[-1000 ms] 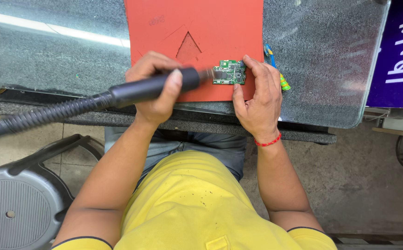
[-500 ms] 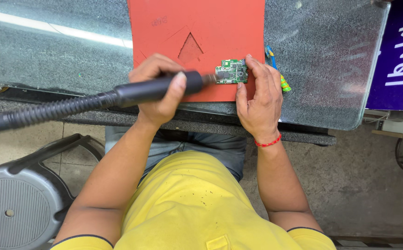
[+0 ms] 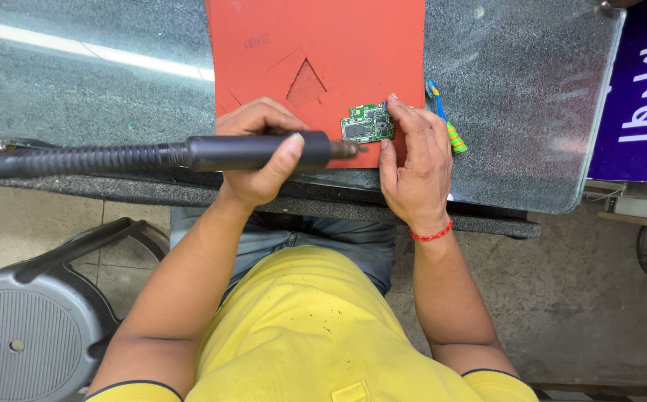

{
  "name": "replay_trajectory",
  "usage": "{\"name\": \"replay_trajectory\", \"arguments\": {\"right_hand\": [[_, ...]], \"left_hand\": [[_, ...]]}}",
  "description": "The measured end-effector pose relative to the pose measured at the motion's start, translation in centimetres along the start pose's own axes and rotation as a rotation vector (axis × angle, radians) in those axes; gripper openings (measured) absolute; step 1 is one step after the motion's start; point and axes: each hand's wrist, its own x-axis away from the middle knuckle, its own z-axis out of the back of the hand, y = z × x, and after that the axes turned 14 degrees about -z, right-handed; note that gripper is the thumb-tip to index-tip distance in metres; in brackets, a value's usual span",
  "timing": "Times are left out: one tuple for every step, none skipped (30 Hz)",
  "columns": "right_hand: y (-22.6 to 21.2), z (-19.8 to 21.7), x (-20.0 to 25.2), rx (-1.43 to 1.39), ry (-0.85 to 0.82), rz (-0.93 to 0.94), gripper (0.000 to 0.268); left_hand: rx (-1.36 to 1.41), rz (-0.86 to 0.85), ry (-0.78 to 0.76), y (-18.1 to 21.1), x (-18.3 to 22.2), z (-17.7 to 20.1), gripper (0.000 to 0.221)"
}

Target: The person heats a circuit board with a heat gun while holding it in place on a red surface, then sets the heat gun down.

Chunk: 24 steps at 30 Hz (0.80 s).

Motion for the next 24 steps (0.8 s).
{"name": "replay_trajectory", "arguments": {"right_hand": [[-0.09,0.06,-0.01,-0.013,0.003,-0.019,0.051],[-0.21,0.12,0.0,-0.026,0.005,-0.037,0.052],[-0.36,0.12,-0.07,-0.028,0.012,-0.033,0.052],[-0.53,0.15,-0.08,-0.02,0.022,-0.036,0.052],[-0.6,0.2,-0.2,-0.01,0.033,-0.039,0.052],[-0.61,0.21,-0.39,-0.01,0.041,-0.035,0.052],[-0.62,0.24,-0.34,-0.014,0.034,-0.031,0.052],[-0.6,0.23,-0.3,-0.018,0.026,-0.027,0.051],[-0.58,0.21,-0.25,-0.02,0.024,-0.026,0.051],[-0.56,0.22,-0.21,-0.017,0.021,-0.023,0.051],[-0.54,0.21,-0.28,-0.013,0.024,-0.02,0.051],[-0.55,0.15,-0.34,-0.014,0.028,-0.019,0.051],[-0.53,0.14,-0.29,-0.017,0.029,-0.015,0.051],[-0.5,0.14,-0.23,-0.019,0.031,-0.011,0.052],[-0.47,0.15,-0.22,-0.019,0.032,-0.011,0.052],[-0.45,0.15,-0.2,-0.02,0.03,-0.014,0.051],[-0.46,0.11,-0.21,-0.024,0.028,-0.017,0.05],[-0.49,0.08,-0.18,-0.025,0.029,-0.014,0.05],[-0.47,0.09,-0.17,-0.018,0.033,-0.018,0.05],[-0.43,0.08,-0.18,-0.012,0.037,-0.022,0.05],[-0.38,0.06,-0.15,-0.011,0.039,-0.021,0.05],[-0.33,0.01,-0.13,-0.004,0.041,-0.027,0.05],[-0.31,-0.06,-0.08,0.003,0.041,-0.033,0.05],[-0.29,-0.09,-0.09,0.003,0.041,-0.032,0.05]], "left_hand": [[-0.001,-0.002,0.001,-0.05,-0.01,-0.17,0.023],[-0.074,0.021,0.102,-0.09,-0.01,-0.53,0.024],[-0.145,0.036,0.203,-0.19,-0.18,-0.69,0.025],[-0.146,0.028,0.202,-0.13,-0.28,-0.59,0.025],[-0.097,-0.016,0.107,-0.03,-0.35,-0.46,0.024],[-0.048,-0.061,0.012,-0.04,-0.47,-0.4,0.024],[-0.048,-0.061,0.013,-0.01,-0.38,-0.58,0.024],[-0.119,-0.055,0.074,-0.02,-0.28,-0.86,0.023],[-0.192,-0.047,0.136,0.04,-0.15,-0.96,0.022],[-0.195,-0.045,0.138,0.08,-0.09,-0.88,0.022],[-0.16,-0.042,0.124,-0.01,-0.28,-0.76,0.022],[-0.125,-0.039,0.11,-0.07,-0.44,-0.67,0.023],[-0.122,-0.041,0.109,-0.01,-0.4,-0.6,0.023],[-0.091,-0.052,0.054,0.1,-0.28,-0.44,0.022],[-0.06,-0.066,0.0,0.13,-0.19,-0.32,0.022],[-0.06,-0.067,0.0,0.0,-0.17,-0.46,0.022],[-0.112,-0.027,0.096,-0.17,-0.17,-0.68,0.022],[-0.161,0.011,0.193,-0.27,-0.16,-0.76,0.023],[-0.16,0.008,0.193,-0.32,-0.17,-0.55,0.023],[-0.06,0.003,0.112,-0.29,-0.16,-0.2,0.022],[0.042,-0.003,0.032,-0.26,-0.08,-0.03,0.022],[0.043,-0.005,0.032,-0.3,-0.01,-0.15,0.022],[0.007,-0.004,0.106,-0.3,0.1,-0.36,0.022],[-0.029,-0.004,0.181,-0.3,0.17,-0.52,0.022]]}}
